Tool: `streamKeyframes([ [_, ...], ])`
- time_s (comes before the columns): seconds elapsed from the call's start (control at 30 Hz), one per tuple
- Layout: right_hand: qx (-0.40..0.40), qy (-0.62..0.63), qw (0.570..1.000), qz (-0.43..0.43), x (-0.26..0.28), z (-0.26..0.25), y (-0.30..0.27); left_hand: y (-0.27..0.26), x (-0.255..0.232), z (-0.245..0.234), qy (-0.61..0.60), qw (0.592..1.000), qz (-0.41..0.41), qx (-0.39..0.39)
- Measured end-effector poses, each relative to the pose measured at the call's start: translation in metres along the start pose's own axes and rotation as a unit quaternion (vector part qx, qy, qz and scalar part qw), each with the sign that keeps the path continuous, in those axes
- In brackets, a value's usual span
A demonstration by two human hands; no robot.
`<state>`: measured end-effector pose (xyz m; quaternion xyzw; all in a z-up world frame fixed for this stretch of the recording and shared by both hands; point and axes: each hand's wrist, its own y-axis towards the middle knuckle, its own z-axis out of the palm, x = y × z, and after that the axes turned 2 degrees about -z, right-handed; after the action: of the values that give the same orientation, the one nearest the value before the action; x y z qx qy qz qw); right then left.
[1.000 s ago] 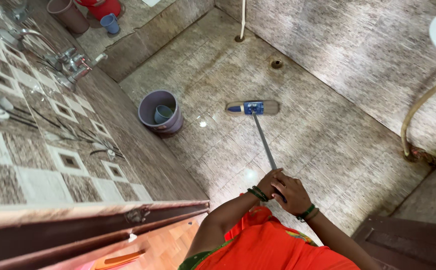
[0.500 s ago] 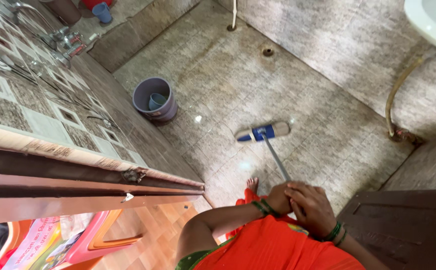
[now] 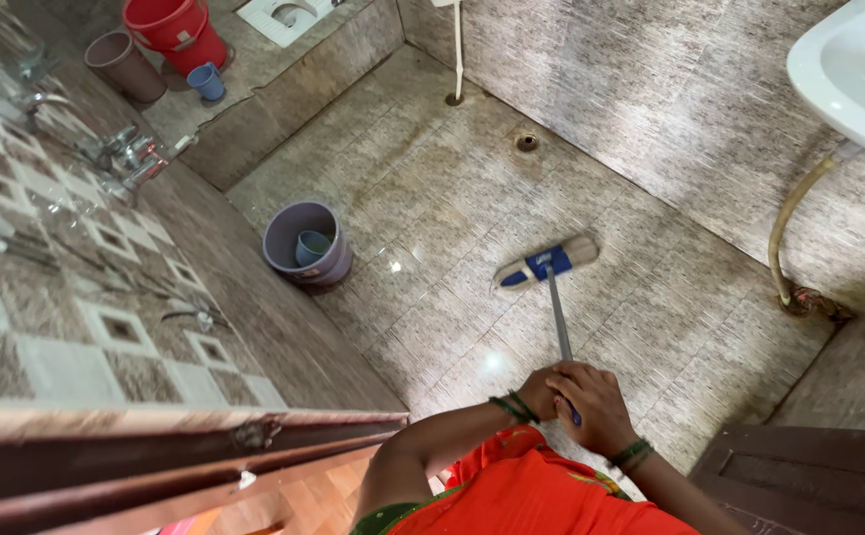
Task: The person mops the tiled floor of a bathroom using a blue flat mop. They move the mop back and forth across the floor surface, covering the area near a sink and a bucket.
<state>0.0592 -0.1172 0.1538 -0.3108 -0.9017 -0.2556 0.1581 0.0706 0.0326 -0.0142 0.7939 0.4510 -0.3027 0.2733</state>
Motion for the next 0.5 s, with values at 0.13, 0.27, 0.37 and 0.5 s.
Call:
streamKeyframes([
  [0.13,0.026,-0.042,0.999,0.010,-0.050,0.043,0.027,0.039,0.039,-0.026,-0.110,0.993,0.032,-0.029],
  [0.27,0.046,-0.064,0.997,0.023,-0.088,0.093,0.032,0.065,0.057,-0.041,-0.019,0.998,-0.014,0.062],
  [0.37,0.049,-0.054,0.996,0.047,-0.096,0.107,0.019,0.073,0.060,-0.042,0.153,0.981,0.071,0.097],
  [0.5,0.033,-0.050,0.997,0.052,-0.078,0.095,0.004,0.055,0.053,-0.029,0.125,0.980,0.130,0.082],
])
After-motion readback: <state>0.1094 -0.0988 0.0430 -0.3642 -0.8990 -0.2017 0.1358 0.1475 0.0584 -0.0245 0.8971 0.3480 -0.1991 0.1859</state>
